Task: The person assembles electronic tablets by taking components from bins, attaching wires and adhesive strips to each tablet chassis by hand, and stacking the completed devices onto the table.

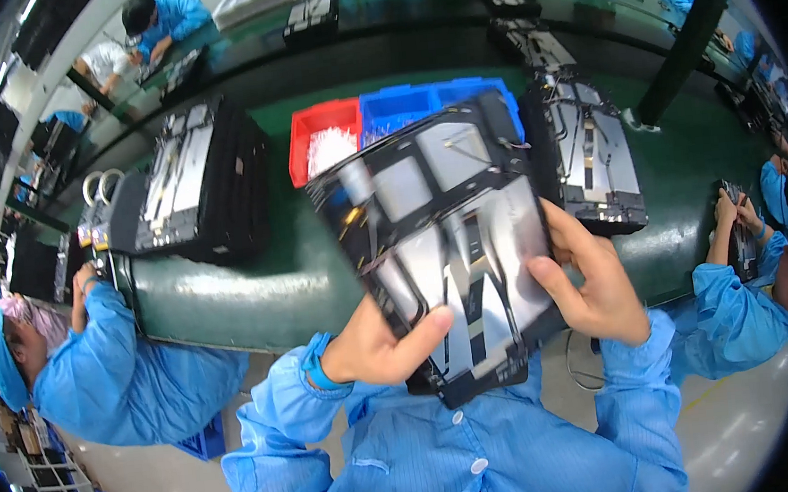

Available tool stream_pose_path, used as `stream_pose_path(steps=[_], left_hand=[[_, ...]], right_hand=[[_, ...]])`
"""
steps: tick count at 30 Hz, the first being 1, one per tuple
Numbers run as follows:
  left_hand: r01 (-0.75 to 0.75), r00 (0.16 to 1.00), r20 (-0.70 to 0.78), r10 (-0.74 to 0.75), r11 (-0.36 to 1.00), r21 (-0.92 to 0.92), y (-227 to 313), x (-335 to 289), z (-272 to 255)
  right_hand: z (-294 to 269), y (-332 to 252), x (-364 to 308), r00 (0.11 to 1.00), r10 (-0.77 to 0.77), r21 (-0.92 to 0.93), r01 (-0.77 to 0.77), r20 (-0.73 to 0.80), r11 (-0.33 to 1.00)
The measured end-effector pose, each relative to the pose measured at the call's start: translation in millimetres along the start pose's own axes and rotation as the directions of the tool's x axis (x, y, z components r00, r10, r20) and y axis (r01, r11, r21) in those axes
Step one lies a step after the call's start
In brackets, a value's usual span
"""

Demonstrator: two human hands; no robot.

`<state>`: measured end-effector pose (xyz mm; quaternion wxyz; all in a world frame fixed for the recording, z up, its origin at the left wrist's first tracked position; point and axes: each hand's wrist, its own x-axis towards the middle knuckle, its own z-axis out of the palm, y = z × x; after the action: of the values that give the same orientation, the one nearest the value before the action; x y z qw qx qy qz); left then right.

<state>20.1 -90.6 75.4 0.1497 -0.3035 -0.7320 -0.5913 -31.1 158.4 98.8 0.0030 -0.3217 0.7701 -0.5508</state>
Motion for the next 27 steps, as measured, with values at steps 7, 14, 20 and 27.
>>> stream_pose_path(steps=[7,14,20,27], left_hand=[[0.759,0.601,-0.074,-0.796,0.597,-0.260,2,-34,12],[0.595,0.796,-0.165,-0.583,0.702,0.390,-23,-53,12],[0.592,0.799,-0.171,-0.576,0.708,0.385,-26,-57,17],[0.409,0.910,-0.187,-0.369,0.873,0.266,-3,-17,10]], right_hand=[[45,42,-74,0.877,0.458,0.236,-0.420,-0.142,0.877],[64,47,-66,0.895,0.377,0.004,-0.388,-0.236,0.922],[62,59,-73,0.964,0.039,-0.448,-0.158,-0.263,0.880],[38,12,-60,0.740,0.583,0.437,-0.425,-0.336,0.792]])
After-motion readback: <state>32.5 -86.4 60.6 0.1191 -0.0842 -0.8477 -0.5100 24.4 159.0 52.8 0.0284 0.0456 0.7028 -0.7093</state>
